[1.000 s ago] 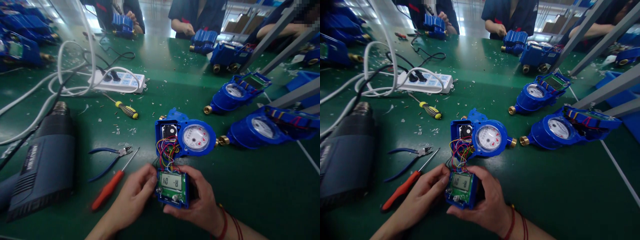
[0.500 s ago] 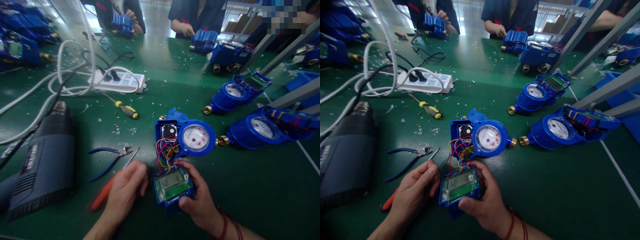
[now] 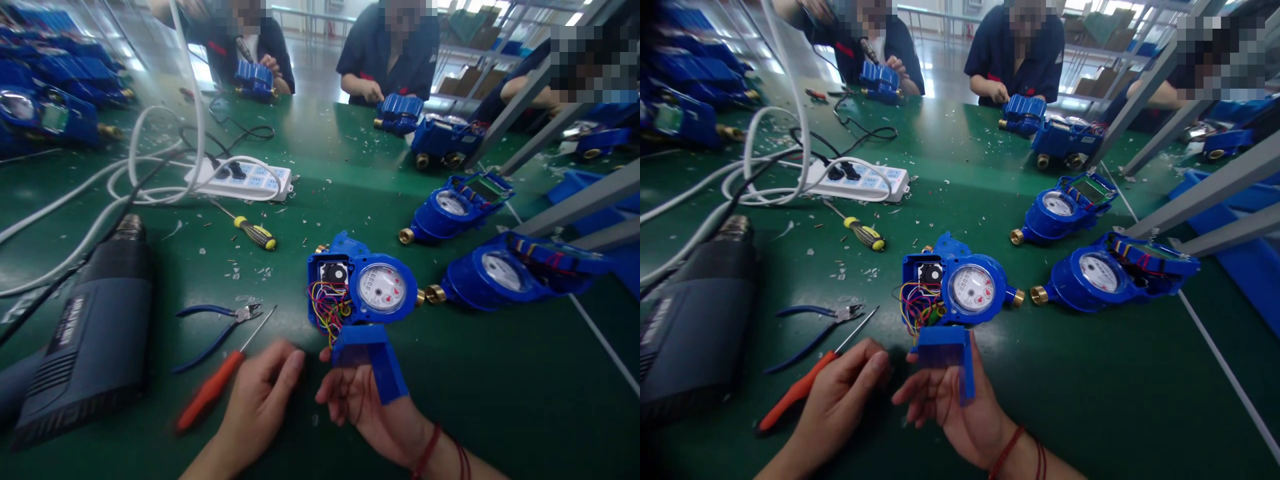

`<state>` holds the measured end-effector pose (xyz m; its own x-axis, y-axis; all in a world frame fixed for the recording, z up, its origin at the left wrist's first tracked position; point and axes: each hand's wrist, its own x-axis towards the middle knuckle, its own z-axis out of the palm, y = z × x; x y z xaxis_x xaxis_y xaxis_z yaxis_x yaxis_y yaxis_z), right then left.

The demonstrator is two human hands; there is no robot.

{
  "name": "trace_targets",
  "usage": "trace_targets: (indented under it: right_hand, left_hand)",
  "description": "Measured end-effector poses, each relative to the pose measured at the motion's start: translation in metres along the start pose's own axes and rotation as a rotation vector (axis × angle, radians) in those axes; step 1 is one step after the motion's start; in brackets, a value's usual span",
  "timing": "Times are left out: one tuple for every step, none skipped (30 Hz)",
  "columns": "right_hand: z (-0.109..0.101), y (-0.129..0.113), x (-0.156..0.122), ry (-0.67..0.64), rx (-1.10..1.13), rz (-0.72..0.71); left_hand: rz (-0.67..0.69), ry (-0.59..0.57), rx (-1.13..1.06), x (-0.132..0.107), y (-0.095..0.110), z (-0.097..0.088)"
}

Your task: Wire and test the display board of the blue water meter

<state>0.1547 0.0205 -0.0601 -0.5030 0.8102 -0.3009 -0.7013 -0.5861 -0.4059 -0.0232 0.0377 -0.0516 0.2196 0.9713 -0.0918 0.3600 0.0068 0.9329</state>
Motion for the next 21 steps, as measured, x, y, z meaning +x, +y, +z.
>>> trace_targets:
  right_hand:
    - [0.000, 0.001, 0.000, -0.002, -0.004, -0.003]
    - [0.000, 0.002, 0.000, -0.003, -0.008, -0.006]
    - [0.000, 0.002, 0.000, -0.003, -0.008, -0.011]
    - [0.000, 0.003, 0.000, -0.004, -0.005, -0.014]
    - [0.001, 0.003, 0.000, -0.006, 0.001, -0.012]
    - [0.000, 0.003, 0.000, -0.009, 0.010, -0.005]
    - [0.000, 0.003, 0.000, -0.011, 0.020, 0.003]
    - [0.000, 0.002, 0.000, -0.013, 0.029, 0.014]
    - [-0.001, 0.002, 0.000, -0.015, 0.036, 0.023]
    - [-0.001, 0.001, 0.000, -0.013, 0.043, 0.033]
    - [-0.002, 0.001, 0.001, -0.010, 0.050, 0.042]
    - [-0.003, 0.001, 0.001, -0.007, 0.057, 0.053]
    - [-0.004, 0.001, 0.001, -0.004, 0.066, 0.065]
    - [-0.004, 0.001, 0.001, -0.006, 0.075, 0.075]
    - [-0.005, 0.002, 0.002, -0.011, 0.083, 0.080]
    - [-0.005, 0.002, 0.002, -0.019, 0.090, 0.082]
    - [-0.005, 0.002, 0.002, -0.027, 0.094, 0.078]
    - [-0.005, 0.002, 0.002, -0.032, 0.094, 0.072]
    - [-0.005, 0.002, 0.001, -0.034, 0.094, 0.068]
    - [-0.005, 0.002, 0.001, -0.033, 0.092, 0.067]
    - [-0.005, 0.002, 0.001, -0.031, 0.090, 0.070]
  left_hand:
    - [0.030, 0.030, 0.021, -0.001, -0.002, 0.001]
    - [0.060, 0.060, 0.043, -0.002, -0.003, 0.003]
    - [0.088, 0.088, 0.065, -0.002, -0.005, 0.004]
    - [0.117, 0.110, 0.089, -0.003, -0.006, 0.004]
    - [0.147, 0.125, 0.114, -0.003, -0.006, 0.005]
    - [0.176, 0.133, 0.140, -0.003, -0.006, 0.005]
    - [0.204, 0.134, 0.165, -0.003, -0.006, 0.006]
    - [0.231, 0.133, 0.189, -0.003, -0.006, 0.006]
    - [0.252, 0.130, 0.209, -0.003, -0.005, 0.007]
    - [0.266, 0.131, 0.225, -0.003, -0.005, 0.008]
    - [0.273, 0.143, 0.235, -0.003, -0.005, 0.009]
    - [0.275, 0.163, 0.240, -0.004, -0.005, 0.011]
    - [0.279, 0.188, 0.241, -0.004, -0.005, 0.013]
    - [0.287, 0.209, 0.241, -0.004, -0.006, 0.014]
    - [0.304, 0.220, 0.242, -0.004, -0.006, 0.016]
    - [0.327, 0.219, 0.243, -0.003, -0.006, 0.017]
    - [0.354, 0.208, 0.246, -0.003, -0.005, 0.018]
    - [0.380, 0.191, 0.248, -0.002, -0.004, 0.019]
    - [0.400, 0.179, 0.248, -0.001, -0.003, 0.019]
    - [0.412, 0.177, 0.245, -0.001, -0.001, 0.020]
    - [0.415, 0.183, 0.239, 0.000, 0.000, 0.020]
